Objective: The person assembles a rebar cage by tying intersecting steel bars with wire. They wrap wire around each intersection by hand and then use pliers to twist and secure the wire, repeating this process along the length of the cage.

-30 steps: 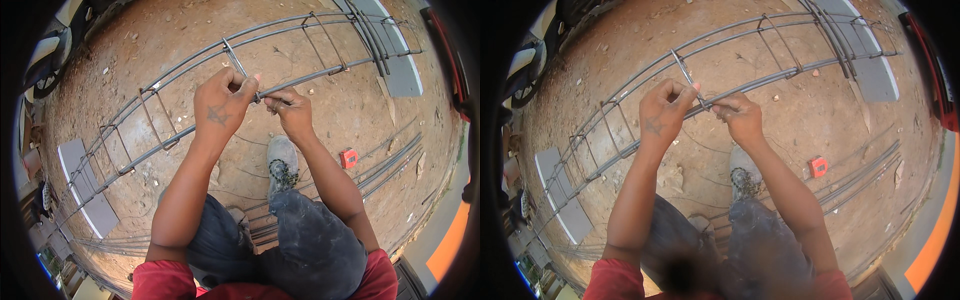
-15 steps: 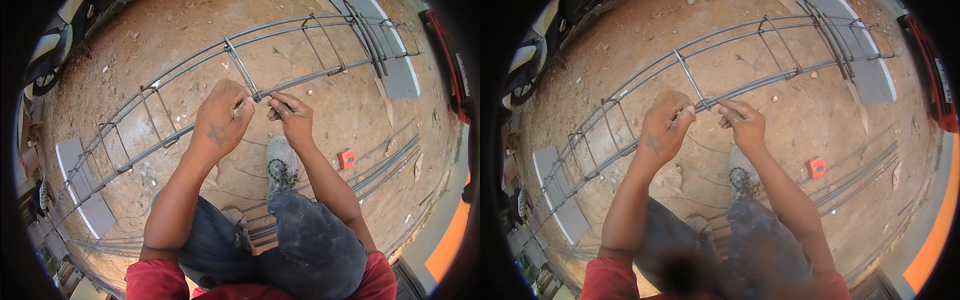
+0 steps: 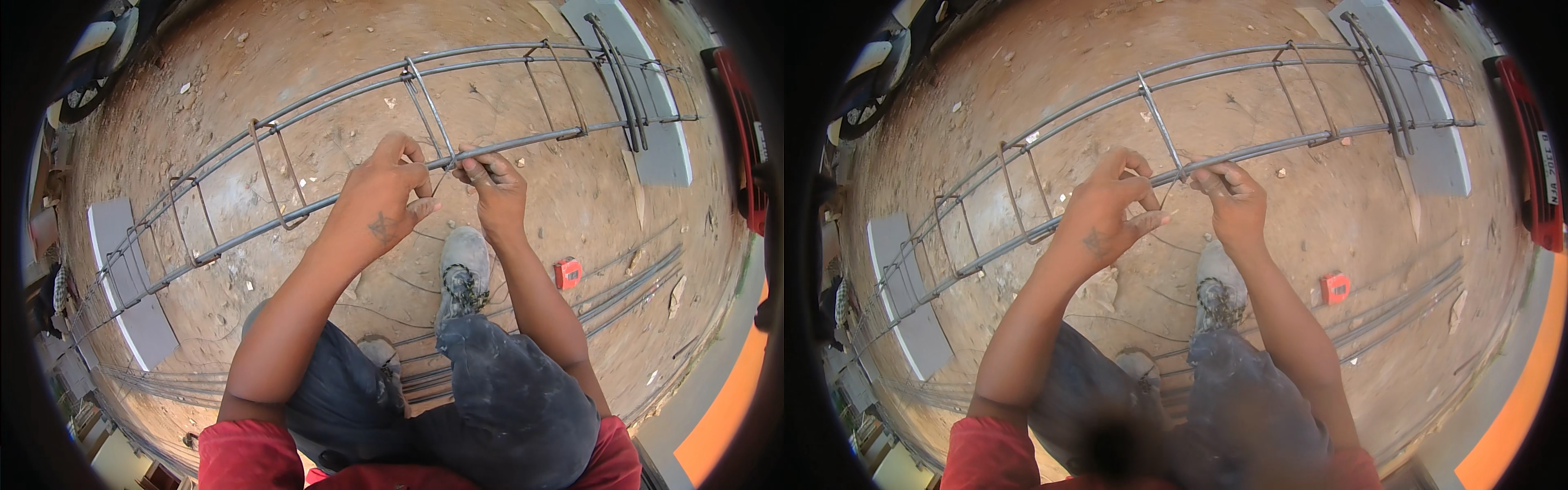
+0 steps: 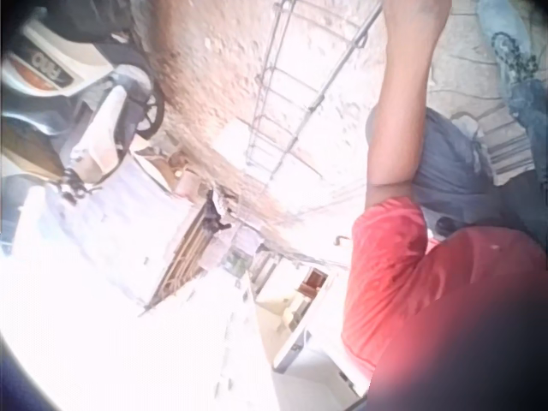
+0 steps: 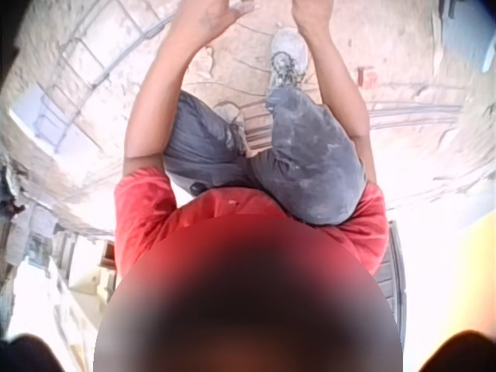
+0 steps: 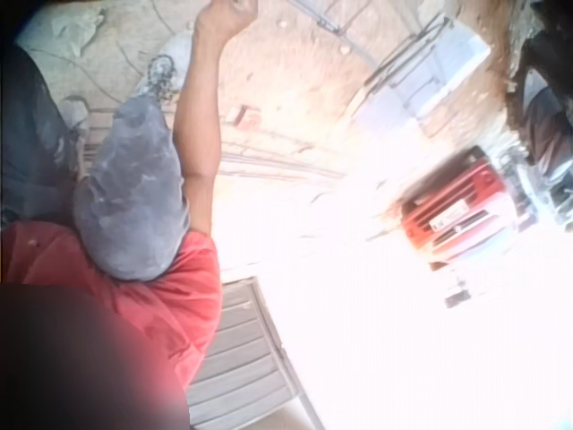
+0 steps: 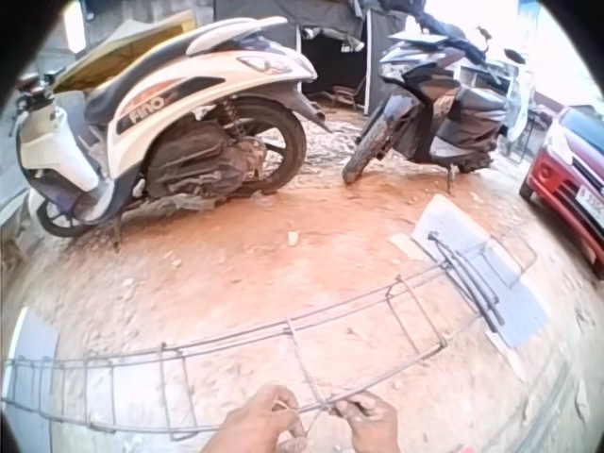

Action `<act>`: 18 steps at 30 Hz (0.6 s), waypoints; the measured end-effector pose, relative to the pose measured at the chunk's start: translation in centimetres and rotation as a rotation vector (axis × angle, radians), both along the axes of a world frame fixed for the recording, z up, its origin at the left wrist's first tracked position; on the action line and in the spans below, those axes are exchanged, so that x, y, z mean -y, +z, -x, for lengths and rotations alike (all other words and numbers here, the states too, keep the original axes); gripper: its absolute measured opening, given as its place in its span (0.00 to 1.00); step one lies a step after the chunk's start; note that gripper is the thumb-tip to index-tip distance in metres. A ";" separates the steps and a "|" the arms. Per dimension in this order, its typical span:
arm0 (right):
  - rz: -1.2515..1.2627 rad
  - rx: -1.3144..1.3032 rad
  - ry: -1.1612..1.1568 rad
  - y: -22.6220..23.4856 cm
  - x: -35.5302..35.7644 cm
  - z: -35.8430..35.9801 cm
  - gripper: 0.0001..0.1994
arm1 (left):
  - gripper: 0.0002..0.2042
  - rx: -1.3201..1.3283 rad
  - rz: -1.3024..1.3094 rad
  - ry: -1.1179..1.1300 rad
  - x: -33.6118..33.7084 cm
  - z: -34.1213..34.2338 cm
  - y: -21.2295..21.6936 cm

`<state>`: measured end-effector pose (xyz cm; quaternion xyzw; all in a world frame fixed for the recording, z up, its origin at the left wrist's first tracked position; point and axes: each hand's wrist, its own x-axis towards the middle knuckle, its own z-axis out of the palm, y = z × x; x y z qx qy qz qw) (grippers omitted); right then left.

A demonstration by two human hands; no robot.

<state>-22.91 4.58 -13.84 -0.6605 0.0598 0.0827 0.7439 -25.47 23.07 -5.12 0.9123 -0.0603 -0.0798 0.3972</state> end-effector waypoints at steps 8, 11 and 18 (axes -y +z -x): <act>-0.141 -0.020 0.007 -0.6 0.0 0.0 0.10 | 0.19 -0.017 -0.207 0.148 0.2 -1.9 -1.7; -0.134 -0.025 0.012 -0.8 0.2 -0.1 0.10 | 0.20 -0.227 -0.321 0.067 0.1 -2.5 -2.0; -0.082 -0.036 0.038 -1.0 0.6 -0.1 0.10 | 0.15 -0.833 0.266 0.080 -1.6 -4.8 -0.8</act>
